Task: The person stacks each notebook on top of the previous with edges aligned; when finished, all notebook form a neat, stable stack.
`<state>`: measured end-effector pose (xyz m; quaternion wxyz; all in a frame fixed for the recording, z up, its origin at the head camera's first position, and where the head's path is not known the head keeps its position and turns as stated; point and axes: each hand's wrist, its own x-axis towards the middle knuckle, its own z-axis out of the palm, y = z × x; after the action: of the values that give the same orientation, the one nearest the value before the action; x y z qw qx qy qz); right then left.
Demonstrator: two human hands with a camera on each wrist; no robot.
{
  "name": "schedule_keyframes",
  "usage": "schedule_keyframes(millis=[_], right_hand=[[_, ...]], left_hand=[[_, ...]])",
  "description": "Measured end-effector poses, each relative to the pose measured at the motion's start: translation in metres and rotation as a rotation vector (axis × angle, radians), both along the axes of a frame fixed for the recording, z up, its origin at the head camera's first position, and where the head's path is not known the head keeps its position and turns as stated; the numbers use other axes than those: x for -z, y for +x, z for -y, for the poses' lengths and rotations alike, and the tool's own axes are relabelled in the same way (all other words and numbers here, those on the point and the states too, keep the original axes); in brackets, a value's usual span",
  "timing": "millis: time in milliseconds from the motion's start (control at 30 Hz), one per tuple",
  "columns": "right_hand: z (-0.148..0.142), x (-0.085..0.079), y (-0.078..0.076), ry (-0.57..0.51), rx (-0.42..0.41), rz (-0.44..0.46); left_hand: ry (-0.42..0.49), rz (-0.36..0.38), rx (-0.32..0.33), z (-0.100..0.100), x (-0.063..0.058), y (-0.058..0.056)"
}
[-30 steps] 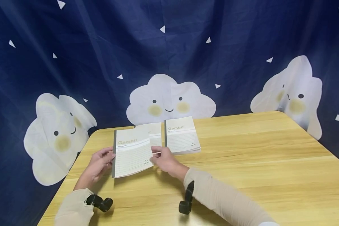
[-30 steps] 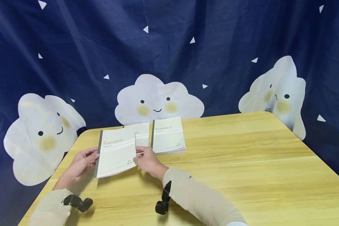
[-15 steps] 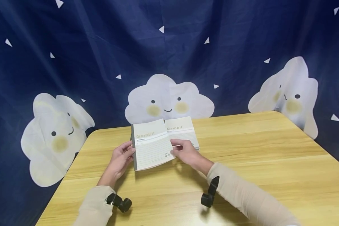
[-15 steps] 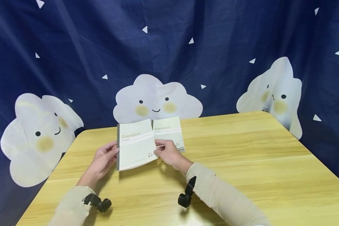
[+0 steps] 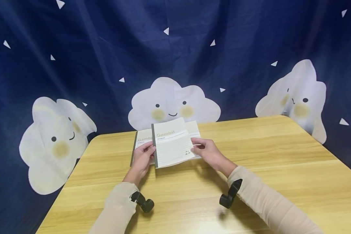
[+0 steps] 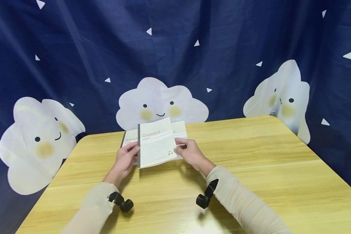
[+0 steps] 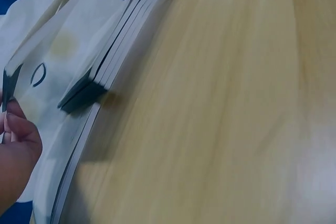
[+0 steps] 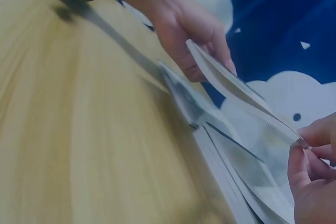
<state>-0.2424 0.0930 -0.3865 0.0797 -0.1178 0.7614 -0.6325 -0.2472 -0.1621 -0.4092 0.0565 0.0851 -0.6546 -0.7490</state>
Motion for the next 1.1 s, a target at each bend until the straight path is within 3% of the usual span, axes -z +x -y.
schedule_keyframes(millis=[167, 467, 600, 767, 1100], right_hand=[[-0.01, -0.001, -0.007, -0.013, 0.04, 0.006], [-0.024, 0.003, -0.013, -0.062, 0.065, 0.005], [-0.028, 0.006, -0.015, -0.065, 0.077, 0.003], [-0.03, 0.014, -0.018, -0.044, 0.117, 0.004], [-0.029, 0.027, -0.024, -0.031, 0.203, 0.006]], left_hand=[[-0.045, 0.011, -0.007, -0.013, 0.001, -0.008], [-0.177, 0.035, 0.164, -0.023, -0.002, -0.02], [-0.286, 0.022, 0.14, -0.03, 0.001, -0.025], [-0.423, -0.011, 0.108, -0.04, 0.003, -0.024], [-0.53, -0.061, 0.152, -0.047, 0.003, -0.024]])
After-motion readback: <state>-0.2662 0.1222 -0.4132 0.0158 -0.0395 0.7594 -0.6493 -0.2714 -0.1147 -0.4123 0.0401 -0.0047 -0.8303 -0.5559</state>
